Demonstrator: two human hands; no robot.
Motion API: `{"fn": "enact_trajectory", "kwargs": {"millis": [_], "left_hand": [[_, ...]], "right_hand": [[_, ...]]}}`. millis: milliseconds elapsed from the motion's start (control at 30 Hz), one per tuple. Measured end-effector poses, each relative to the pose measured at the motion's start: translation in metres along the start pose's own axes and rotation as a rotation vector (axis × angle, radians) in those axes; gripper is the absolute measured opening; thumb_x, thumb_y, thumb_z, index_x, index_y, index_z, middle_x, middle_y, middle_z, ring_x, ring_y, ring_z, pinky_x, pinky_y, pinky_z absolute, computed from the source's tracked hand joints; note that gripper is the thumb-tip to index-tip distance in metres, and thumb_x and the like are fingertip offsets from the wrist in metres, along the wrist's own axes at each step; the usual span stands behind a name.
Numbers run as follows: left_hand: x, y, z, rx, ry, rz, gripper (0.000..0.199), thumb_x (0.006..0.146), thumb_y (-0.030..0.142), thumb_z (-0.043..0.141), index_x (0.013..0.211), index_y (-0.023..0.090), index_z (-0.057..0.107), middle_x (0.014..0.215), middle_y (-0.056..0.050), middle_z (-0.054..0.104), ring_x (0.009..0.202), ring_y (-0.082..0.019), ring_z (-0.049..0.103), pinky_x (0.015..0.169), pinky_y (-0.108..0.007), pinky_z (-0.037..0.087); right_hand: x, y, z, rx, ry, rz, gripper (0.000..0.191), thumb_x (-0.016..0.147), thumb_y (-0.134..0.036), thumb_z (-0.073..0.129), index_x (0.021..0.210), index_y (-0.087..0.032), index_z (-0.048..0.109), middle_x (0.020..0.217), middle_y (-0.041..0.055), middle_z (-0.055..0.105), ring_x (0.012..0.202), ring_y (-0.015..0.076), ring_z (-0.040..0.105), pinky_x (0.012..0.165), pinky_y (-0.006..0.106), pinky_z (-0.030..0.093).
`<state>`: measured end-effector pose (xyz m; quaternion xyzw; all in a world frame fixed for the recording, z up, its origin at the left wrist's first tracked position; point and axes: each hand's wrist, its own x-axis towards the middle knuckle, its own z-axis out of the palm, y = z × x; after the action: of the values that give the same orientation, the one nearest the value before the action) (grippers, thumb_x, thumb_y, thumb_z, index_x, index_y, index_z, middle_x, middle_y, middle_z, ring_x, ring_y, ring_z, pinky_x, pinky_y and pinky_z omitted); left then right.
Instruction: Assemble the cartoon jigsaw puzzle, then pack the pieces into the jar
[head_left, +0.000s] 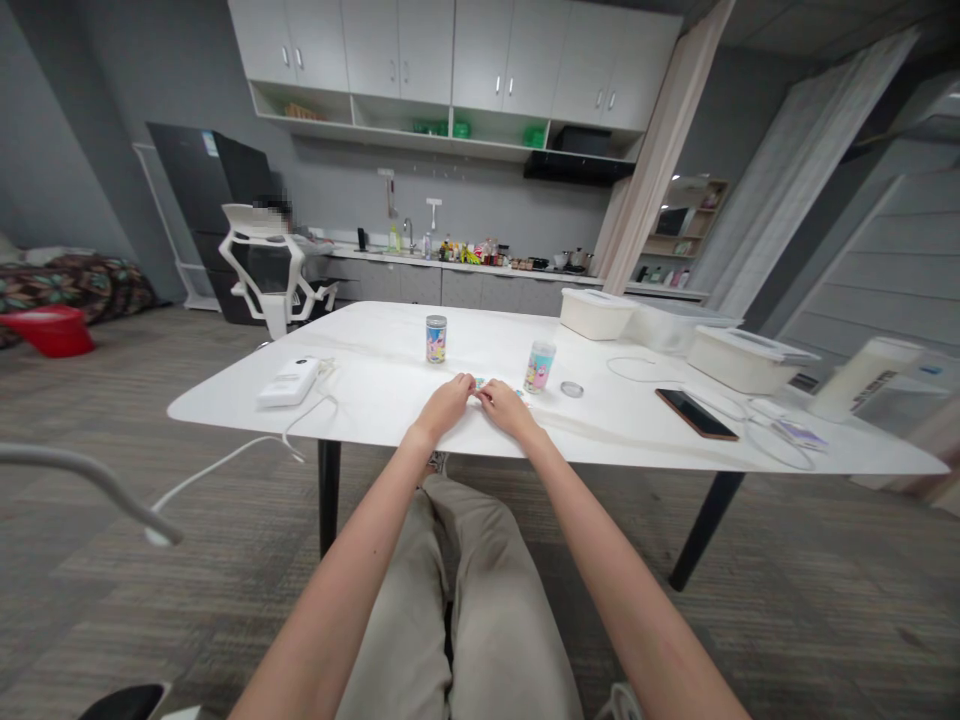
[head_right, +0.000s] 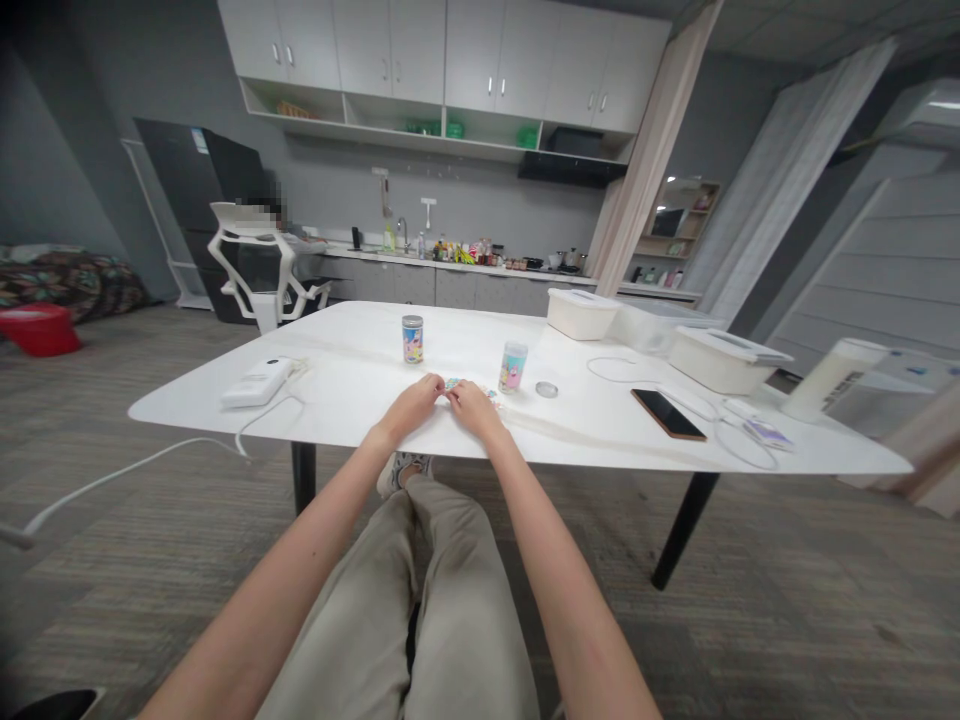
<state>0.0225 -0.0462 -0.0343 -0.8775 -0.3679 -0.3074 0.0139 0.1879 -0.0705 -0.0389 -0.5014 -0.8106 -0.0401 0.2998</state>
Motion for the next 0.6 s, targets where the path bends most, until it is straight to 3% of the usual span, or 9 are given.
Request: {"fn": "enact_trajectory", "kwargs": {"millis": [600], "left_hand": [[-0.0013,0.0037,-0.0023,-0.019,0.003,-0.029,0.012,0.094,0.018,0.043,0.093,0.017,0.055,0.092,-0.007,0.062,0.081,-0.019,0.061,0.075,-0.031,0.047]], "right_hand": [[-0.0015,-0.0051,-0.0065,0.037,0.110,0.042,0.009,0.092,-0.021,0.054,0.089,-0.018,0.062,0.090,0.0060,0.062,0.089,0.0196,0.056,0.082,0.031,0.044]]}}
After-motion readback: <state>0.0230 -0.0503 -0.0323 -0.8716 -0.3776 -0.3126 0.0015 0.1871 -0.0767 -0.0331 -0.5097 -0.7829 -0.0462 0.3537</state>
